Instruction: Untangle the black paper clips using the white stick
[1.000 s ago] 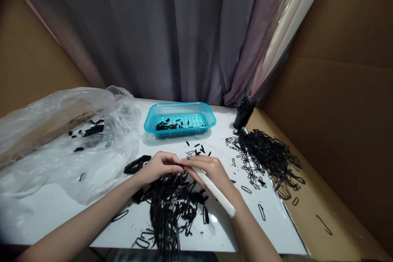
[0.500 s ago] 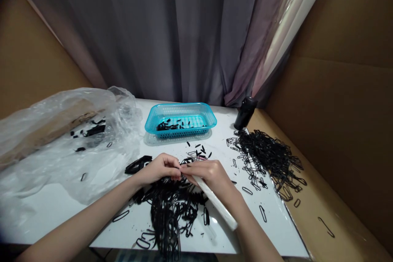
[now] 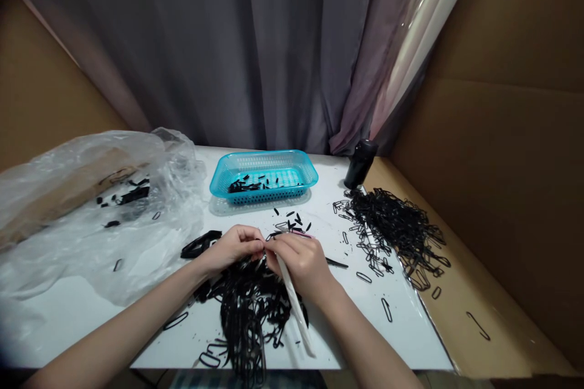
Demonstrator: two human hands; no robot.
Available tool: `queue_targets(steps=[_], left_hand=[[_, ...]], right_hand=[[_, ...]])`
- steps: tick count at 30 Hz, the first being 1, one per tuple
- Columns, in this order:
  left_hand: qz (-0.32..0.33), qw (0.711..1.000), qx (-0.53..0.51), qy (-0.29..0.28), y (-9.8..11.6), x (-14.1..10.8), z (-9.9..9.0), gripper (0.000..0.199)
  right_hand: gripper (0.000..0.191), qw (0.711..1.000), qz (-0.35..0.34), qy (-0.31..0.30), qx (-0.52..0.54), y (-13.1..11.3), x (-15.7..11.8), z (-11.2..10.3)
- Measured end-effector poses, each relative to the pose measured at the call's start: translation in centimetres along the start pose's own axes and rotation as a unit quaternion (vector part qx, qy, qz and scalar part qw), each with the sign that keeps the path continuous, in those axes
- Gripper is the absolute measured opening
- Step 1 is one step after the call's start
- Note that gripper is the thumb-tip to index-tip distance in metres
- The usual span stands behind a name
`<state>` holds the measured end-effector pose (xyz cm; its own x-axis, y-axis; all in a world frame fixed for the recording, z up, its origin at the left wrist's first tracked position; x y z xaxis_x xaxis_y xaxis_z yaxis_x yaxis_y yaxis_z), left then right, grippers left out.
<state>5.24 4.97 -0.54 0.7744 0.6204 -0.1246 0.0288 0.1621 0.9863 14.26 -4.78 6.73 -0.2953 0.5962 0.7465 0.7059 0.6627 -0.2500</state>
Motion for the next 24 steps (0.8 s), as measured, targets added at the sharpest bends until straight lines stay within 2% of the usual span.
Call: queue_targets(steps=[4, 9, 14, 17, 19, 24], left_hand=[[-0.004, 1.0, -0.031, 0.006, -0.8, 0.1, 0.1, 0.048], [0.011, 0.998, -0.062, 0.014, -0.8, 0.1, 0.3, 0.039], [0.057, 0.998, 0.03, 0.019, 0.8, -0.4, 0.7, 0.03], [0.058, 0.996, 0.071, 0.02, 1.0, -0.4, 0.8, 0.03], [0.046, 0.997, 0.051, 0.018, 0.6, -0.3, 0.8, 0.03], [0.006, 0.997, -0.076, 0.011, -0.4, 0.0, 0.7, 0.029]], right_hand=[[0.014, 0.999, -0.002, 0.011, -0.039, -0.3, 0.2, -0.1], [0.013, 0.997, 0.036, 0.011, -0.063, 0.3, 0.3, -0.2], [0.014, 0.996, 0.057, 0.002, -0.067, 1.1, 0.1, 0.0], [0.014, 0.997, 0.056, -0.01, -0.057, 1.4, 0.0, 0.3], [0.014, 0.997, 0.055, -0.008, -0.048, 1.6, 0.0, 0.3], [0.017, 0.999, 0.047, -0.005, -0.026, 2.2, -0.2, 0.1]])
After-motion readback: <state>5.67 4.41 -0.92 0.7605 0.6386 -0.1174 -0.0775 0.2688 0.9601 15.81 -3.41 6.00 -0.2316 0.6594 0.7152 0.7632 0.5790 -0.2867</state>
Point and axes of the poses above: each hand's wrist, its own x-axis towards the middle knuckle, its own z-axis out of the palm, y = z × x, the point moved 8 cm from there along x, towards the middle knuckle, and after that the axes turned 3 degrees about -y, right-handed, at the moved point
